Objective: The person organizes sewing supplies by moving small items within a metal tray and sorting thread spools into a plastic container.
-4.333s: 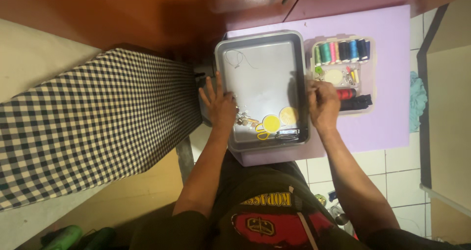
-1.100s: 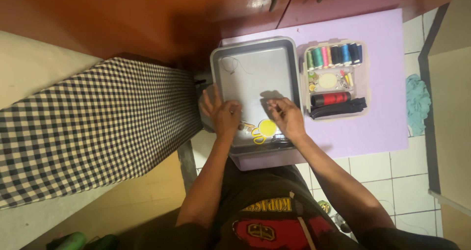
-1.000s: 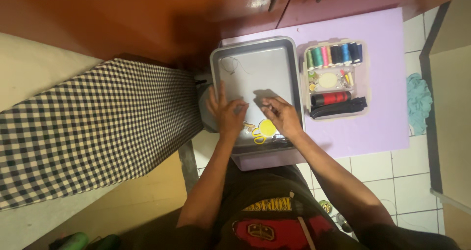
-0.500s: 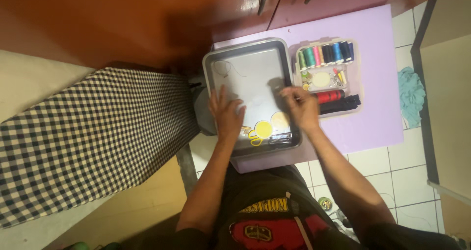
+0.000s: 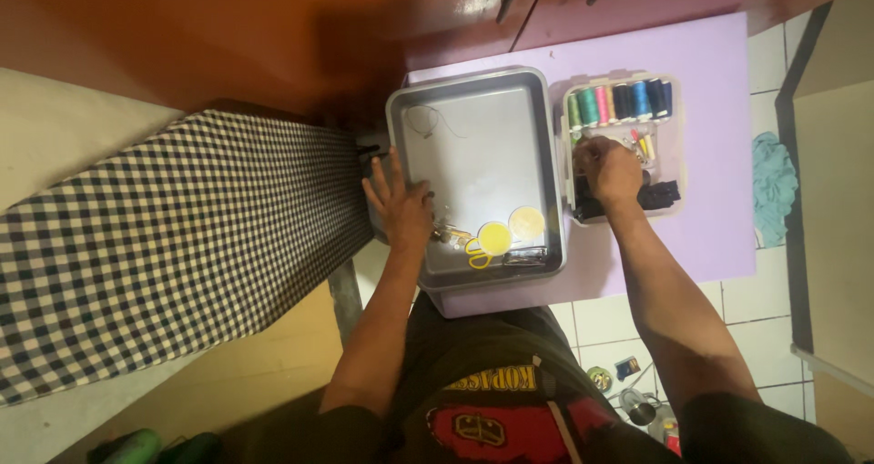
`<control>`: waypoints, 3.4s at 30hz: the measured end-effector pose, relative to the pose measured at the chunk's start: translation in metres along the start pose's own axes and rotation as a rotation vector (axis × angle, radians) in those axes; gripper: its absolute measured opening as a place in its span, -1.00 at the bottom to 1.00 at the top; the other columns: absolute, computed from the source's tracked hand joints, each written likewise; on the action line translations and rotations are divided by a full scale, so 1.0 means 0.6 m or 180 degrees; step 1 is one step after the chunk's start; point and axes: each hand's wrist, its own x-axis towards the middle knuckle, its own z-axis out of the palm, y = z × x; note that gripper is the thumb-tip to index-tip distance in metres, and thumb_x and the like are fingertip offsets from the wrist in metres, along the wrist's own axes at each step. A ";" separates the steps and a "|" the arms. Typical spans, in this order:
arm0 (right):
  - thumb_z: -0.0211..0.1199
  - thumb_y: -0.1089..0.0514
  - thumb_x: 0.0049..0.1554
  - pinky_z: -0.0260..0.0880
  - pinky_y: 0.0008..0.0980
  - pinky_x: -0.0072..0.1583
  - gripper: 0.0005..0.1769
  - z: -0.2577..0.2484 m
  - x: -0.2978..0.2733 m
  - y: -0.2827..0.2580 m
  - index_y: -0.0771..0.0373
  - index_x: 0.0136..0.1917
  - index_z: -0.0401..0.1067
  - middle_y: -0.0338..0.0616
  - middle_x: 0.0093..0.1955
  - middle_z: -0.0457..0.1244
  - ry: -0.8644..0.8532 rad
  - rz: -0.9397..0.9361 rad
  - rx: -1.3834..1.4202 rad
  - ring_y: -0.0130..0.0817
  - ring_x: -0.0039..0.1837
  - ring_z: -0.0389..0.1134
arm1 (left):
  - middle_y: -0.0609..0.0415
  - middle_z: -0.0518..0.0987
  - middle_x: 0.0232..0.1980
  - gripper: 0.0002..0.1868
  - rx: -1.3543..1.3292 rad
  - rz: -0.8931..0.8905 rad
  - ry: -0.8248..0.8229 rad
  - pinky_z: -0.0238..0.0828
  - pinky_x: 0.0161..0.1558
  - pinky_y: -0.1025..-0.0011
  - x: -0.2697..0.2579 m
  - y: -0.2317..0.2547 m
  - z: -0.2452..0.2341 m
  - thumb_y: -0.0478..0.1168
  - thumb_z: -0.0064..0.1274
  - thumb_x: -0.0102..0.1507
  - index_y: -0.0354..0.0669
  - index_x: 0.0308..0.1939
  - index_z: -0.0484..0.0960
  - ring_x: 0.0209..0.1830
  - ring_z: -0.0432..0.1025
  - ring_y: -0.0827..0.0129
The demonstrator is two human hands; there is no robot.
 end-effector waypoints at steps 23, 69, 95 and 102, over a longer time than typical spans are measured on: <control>0.33 0.22 0.18 0.43 -0.45 -0.03 -0.71 0.017 -0.125 -0.201 0.24 0.19 0.55 -0.12 0.06 0.39 -0.0518 -0.0616 0.1425 -0.39 -0.04 0.42 | 0.16 0.12 0.66 -0.88 -0.1094 -0.0001 -0.0108 -0.32 0.60 -0.13 0.008 0.082 -0.010 -0.11 0.37 0.12 0.08 -0.43 0.71 0.67 -0.10 -0.10; 0.28 0.22 0.25 0.46 -0.32 -0.03 -0.82 -0.009 -0.120 -0.122 0.20 0.12 0.58 -0.06 -0.01 0.41 0.0436 -0.0292 0.1193 -0.21 -0.02 0.45 | 0.07 0.56 -0.08 -0.89 0.0359 0.0795 -0.0222 0.24 0.06 0.11 -0.004 0.032 0.024 -0.21 0.13 0.11 -0.14 -0.44 0.69 0.06 0.33 0.14; 0.37 0.10 0.19 0.41 -0.07 -0.05 -0.92 -0.082 -0.036 0.124 0.08 -0.04 0.63 -0.10 -0.06 0.37 0.1162 -0.0501 -0.0770 -0.02 -0.02 0.40 | 0.09 0.59 -0.10 -0.93 -0.0341 0.0651 -0.0065 0.25 0.06 0.07 -0.010 0.058 0.000 -0.20 0.19 0.16 -0.06 -0.29 0.68 0.05 0.36 0.07; 0.30 0.07 0.26 0.41 -0.12 -0.11 -0.81 -0.052 -0.010 0.161 0.07 -0.21 0.56 -0.17 -0.06 0.34 0.0980 -0.0475 -0.1879 -0.11 0.01 0.39 | 0.10 0.54 -0.10 -0.93 -0.0133 0.0675 -0.0238 0.27 0.08 0.09 -0.039 0.005 0.015 -0.21 0.22 0.10 -0.03 -0.34 0.72 0.07 0.34 0.10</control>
